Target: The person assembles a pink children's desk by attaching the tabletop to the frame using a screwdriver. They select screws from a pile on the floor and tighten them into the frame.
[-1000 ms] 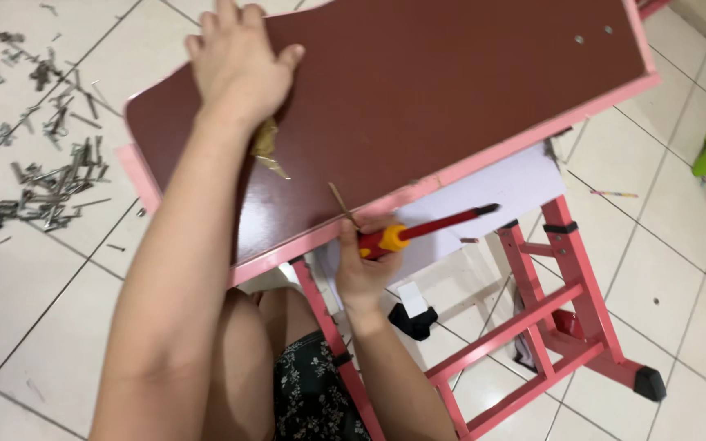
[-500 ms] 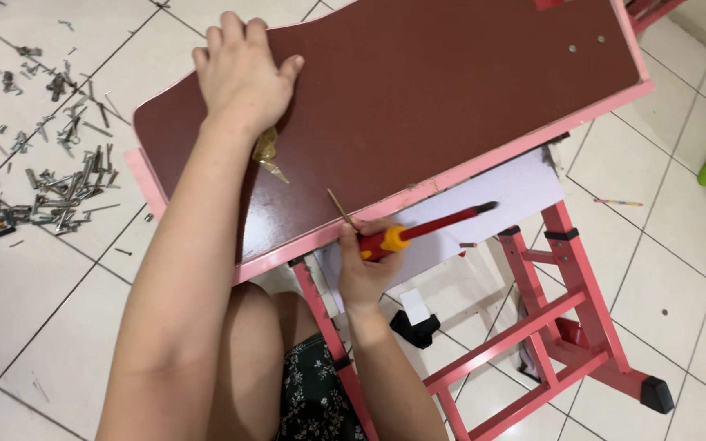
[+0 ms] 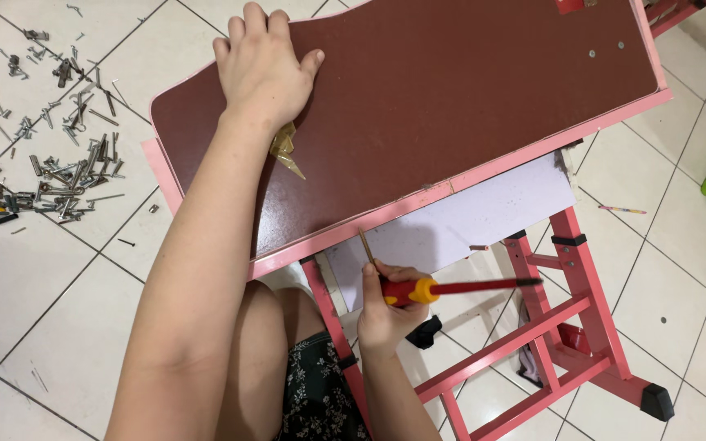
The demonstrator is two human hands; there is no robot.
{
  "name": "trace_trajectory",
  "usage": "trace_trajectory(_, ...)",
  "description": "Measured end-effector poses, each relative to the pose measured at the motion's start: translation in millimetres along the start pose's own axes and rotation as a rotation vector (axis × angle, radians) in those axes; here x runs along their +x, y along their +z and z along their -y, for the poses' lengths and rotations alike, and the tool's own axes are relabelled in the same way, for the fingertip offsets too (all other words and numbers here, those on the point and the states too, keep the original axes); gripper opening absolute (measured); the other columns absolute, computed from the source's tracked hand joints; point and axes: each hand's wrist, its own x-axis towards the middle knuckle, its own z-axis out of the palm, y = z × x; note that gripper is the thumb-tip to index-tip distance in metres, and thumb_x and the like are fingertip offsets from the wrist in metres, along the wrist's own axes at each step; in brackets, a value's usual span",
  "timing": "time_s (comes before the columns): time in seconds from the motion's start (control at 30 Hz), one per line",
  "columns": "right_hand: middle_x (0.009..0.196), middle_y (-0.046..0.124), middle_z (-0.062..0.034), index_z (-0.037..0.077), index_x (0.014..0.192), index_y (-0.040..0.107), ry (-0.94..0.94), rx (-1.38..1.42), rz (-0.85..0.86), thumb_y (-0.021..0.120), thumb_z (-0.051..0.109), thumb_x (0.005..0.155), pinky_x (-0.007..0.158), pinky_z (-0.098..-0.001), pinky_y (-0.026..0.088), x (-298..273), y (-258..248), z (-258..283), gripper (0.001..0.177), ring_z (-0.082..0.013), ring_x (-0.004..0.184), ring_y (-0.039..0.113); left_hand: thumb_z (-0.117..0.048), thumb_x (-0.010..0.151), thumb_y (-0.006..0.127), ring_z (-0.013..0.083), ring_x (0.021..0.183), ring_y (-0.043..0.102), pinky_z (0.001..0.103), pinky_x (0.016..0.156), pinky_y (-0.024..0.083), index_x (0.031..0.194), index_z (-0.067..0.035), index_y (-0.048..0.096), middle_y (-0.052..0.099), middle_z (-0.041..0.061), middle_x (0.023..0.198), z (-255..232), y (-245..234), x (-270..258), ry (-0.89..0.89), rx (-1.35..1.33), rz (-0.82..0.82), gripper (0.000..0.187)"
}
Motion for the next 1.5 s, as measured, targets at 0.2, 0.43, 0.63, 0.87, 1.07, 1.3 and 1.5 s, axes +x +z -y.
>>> trace_trajectory(0.2,0.099,0.069,-0.0123,0.004,0.104,0.050,0.041,-0.047,0.018,0.076,-0.006,0.090,0.081,-0.0248,0.053,12,28,10,0.031,-0.0126,0.089,0.065,-0.049,0.090,0.074,0.0353,0.117,0.047,0.056,0.097,0.036,0.124,0.000,0.062,0.052,0.017,0.123,-3,-4,0,0.006,-0.001,-0.025,0.060)
trace_trajectory(0.43,0.092,0.071,-0.0127,0.005,0.102,0.049,0.173,-0.061,0.003,0.073,-0.004,0.088,0.049,-0.0232,0.047,24,34,15,0.028,-0.0147,0.074,0.068,-0.046,0.092,0.069,0.0326,0.123,0.045,0.058,0.102,0.036,0.130,-0.003,0.059,0.049,0.014,0.131,0,-9,9,-0.087,-0.040,0.166,0.058)
trace_trajectory(0.63,0.094,0.068,-0.0118,0.006,0.104,0.049,0.106,-0.046,0.129,0.070,-0.008,0.091,0.066,-0.0284,0.054,31,16,3,0.028,-0.0177,0.082,0.069,-0.045,0.105,0.066,0.0365,0.113,0.065,0.045,0.103,0.052,0.125,0.003,0.071,0.068,0.025,0.123,50,-39,43,-0.127,-0.252,0.463,0.053)
trace_trajectory(0.87,0.096,0.063,-0.0104,0.006,0.104,0.050,0.097,0.077,0.157,0.070,-0.011,0.090,0.078,-0.0358,0.059,36,6,-16,0.029,-0.0217,0.082,0.069,-0.004,0.073,0.081,0.0148,0.093,0.072,0.031,0.082,0.059,0.125,0.001,0.067,0.077,0.008,0.106,147,-70,-3,-0.222,-1.049,0.991,0.054)
trace_trajectory(1.07,0.096,0.061,-0.0083,0.006,0.104,0.050,0.088,0.043,0.169,0.071,-0.011,0.090,0.077,-0.0341,0.058,32,4,-18,0.031,-0.0209,0.082,0.069,-0.003,0.074,0.082,0.0166,0.095,0.073,0.030,0.084,0.058,0.129,0.001,0.065,0.077,0.008,0.108,146,-71,-23,-0.306,-1.236,0.838,0.057)
trace_trajectory(1.3,0.091,0.065,-0.0109,0.002,0.107,0.054,0.133,-0.037,0.212,0.070,-0.009,0.089,0.063,-0.0292,0.052,23,4,-10,0.026,-0.0191,0.077,0.069,0.002,0.074,0.081,0.0149,0.105,0.069,0.029,0.090,0.058,0.137,-0.004,0.055,0.071,0.006,0.113,142,-70,-70,-0.311,-1.321,0.492,0.069)
trace_trajectory(1.5,0.091,0.070,-0.0146,-0.001,0.108,0.057,0.216,-0.092,0.219,0.069,-0.009,0.088,0.070,-0.0304,0.058,11,-8,-10,0.024,-0.0210,0.078,0.073,0.003,0.083,0.077,0.0124,0.110,0.068,0.027,0.098,0.056,0.139,-0.001,0.057,0.071,0.007,0.122,126,-60,-92,-0.244,-1.336,0.228,0.059)
